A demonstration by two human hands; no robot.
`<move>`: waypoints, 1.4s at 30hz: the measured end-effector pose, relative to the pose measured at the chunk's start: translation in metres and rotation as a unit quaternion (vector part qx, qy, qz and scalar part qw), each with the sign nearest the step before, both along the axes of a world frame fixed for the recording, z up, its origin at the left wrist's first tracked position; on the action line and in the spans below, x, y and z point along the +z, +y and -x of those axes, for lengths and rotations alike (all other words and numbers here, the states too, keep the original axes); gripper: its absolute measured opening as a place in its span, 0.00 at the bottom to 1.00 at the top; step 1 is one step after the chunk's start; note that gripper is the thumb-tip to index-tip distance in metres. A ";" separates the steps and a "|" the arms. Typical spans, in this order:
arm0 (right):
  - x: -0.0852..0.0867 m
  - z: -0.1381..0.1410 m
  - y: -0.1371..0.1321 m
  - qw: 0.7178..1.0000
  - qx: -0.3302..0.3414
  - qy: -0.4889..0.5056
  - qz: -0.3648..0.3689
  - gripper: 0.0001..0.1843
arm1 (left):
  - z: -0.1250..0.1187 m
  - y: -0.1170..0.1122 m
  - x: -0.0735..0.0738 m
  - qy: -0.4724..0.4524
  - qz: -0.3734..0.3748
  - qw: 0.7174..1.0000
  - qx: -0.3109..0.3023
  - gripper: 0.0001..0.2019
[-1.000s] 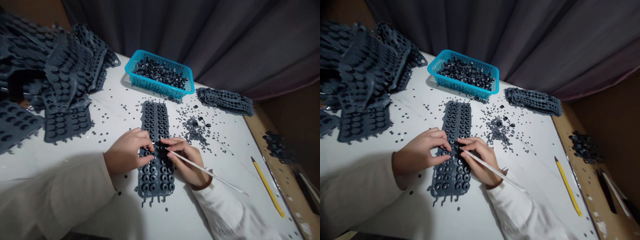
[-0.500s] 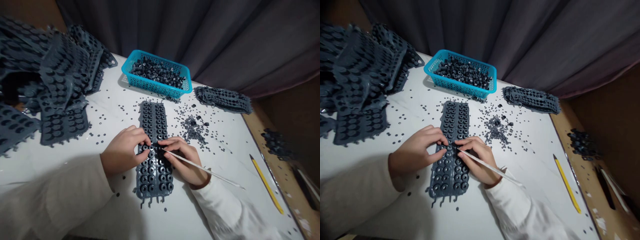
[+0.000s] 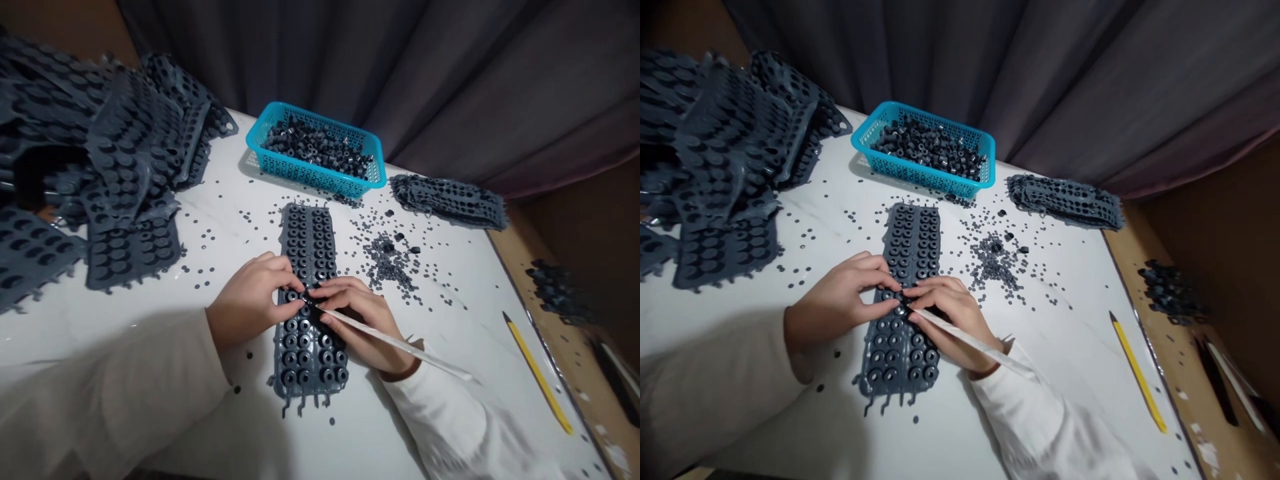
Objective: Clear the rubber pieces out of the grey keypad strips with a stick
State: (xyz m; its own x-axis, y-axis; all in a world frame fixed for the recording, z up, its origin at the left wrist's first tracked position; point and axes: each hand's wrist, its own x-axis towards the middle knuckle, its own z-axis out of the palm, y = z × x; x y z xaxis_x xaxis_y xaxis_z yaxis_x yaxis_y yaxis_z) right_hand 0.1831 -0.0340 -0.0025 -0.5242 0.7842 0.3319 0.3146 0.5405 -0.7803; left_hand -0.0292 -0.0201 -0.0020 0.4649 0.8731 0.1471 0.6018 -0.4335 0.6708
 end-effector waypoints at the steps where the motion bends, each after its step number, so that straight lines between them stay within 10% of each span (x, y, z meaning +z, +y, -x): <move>1: 0.000 0.000 0.000 1.000 0.003 0.001 0.008 0.05 | 0.000 0.000 0.000 -0.002 0.000 1.000 -0.001 0.05; 18: 0.006 0.001 0.008 0.993 0.022 0.031 0.115 0.01 | -0.001 0.000 0.002 -0.010 -0.002 1.000 -0.007 0.03; 42: 0.003 0.000 0.006 0.998 0.036 0.007 0.050 0.03 | 0.001 0.001 0.000 -0.016 -0.001 1.000 -0.013 0.02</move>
State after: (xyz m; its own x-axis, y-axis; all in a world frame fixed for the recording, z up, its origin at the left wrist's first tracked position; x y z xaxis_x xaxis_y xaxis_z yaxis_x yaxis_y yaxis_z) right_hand 0.1835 -0.0284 0.0007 -0.5764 0.7742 0.2615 0.2672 0.4810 -0.8350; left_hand -0.0302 -0.0194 -0.0018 0.4833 0.8601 0.1634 0.5683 -0.4502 0.6888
